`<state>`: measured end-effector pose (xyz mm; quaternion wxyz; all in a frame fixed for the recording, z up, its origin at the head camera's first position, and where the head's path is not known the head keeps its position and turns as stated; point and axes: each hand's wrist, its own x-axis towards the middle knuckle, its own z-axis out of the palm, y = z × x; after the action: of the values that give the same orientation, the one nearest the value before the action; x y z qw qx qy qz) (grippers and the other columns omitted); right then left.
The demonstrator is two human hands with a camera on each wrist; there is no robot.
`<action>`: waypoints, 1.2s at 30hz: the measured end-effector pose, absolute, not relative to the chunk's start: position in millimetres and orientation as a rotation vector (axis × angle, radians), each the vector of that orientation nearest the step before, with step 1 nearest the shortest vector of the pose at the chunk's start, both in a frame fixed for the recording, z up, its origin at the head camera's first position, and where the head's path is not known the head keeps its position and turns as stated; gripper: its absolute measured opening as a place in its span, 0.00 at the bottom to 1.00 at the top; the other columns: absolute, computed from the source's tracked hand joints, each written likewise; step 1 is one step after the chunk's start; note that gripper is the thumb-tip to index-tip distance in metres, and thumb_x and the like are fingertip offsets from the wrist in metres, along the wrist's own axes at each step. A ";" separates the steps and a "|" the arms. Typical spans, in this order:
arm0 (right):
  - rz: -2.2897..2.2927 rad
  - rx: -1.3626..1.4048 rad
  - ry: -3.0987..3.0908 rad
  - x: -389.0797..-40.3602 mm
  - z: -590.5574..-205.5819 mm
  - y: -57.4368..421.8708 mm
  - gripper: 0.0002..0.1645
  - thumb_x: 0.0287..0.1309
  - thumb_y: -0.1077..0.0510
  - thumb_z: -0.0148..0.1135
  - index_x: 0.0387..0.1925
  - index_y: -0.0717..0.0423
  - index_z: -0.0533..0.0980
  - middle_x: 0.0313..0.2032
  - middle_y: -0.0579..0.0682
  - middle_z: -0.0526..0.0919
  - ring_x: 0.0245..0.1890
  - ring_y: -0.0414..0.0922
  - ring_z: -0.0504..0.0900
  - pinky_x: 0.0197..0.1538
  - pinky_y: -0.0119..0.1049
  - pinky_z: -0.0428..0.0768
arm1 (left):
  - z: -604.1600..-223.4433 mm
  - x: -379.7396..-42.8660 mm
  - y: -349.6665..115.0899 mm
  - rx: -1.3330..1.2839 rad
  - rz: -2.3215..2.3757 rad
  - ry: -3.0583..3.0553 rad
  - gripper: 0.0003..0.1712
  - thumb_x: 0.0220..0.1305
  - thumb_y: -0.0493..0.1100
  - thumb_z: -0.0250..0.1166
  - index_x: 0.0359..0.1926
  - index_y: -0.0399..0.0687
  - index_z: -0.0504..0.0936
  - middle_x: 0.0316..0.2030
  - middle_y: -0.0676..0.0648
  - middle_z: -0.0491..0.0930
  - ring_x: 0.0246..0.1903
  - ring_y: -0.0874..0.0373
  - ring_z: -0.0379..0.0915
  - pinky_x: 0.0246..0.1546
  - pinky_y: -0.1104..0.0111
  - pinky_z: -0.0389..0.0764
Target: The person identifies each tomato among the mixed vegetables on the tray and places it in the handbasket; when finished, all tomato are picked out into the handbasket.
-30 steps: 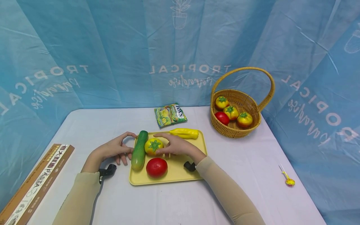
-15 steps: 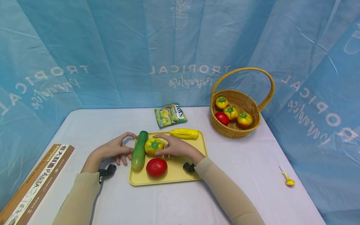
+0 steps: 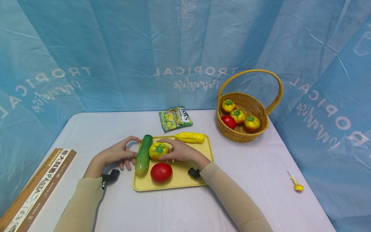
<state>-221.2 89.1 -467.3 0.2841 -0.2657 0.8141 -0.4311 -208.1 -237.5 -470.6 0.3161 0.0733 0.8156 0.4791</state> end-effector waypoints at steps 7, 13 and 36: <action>-1.154 -0.710 2.192 -221.8 -468.0 88.3 0.43 0.67 0.46 0.73 0.78 0.36 0.65 0.27 0.51 0.87 0.24 0.42 0.80 0.31 0.31 0.78 | -470.3 -207.7 -237.1 0.200 1.258 2.150 0.37 0.75 0.47 0.65 0.76 0.59 0.56 0.31 0.42 0.91 0.21 0.50 0.88 0.21 0.64 0.87; -1.149 -0.686 2.206 -221.0 -463.0 89.6 0.44 0.66 0.45 0.74 0.78 0.36 0.65 0.28 0.51 0.87 0.25 0.44 0.81 0.31 0.32 0.80 | -469.7 -208.6 -237.1 0.205 1.257 2.150 0.36 0.76 0.46 0.65 0.76 0.59 0.56 0.31 0.42 0.90 0.21 0.51 0.88 0.21 0.64 0.87; -1.321 -0.570 2.295 -236.2 -416.2 143.5 0.46 0.65 0.45 0.74 0.80 0.34 0.63 0.32 0.70 0.87 0.19 0.44 0.71 0.26 0.37 0.72 | -469.1 -206.4 -236.7 0.203 1.265 2.155 0.36 0.75 0.44 0.64 0.76 0.58 0.57 0.31 0.42 0.90 0.21 0.51 0.88 0.21 0.65 0.87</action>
<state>-236.2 143.5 -416.2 0.2146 -0.2054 0.8275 -0.4764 -206.4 -236.7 -469.1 0.3121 0.0771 0.8167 0.4793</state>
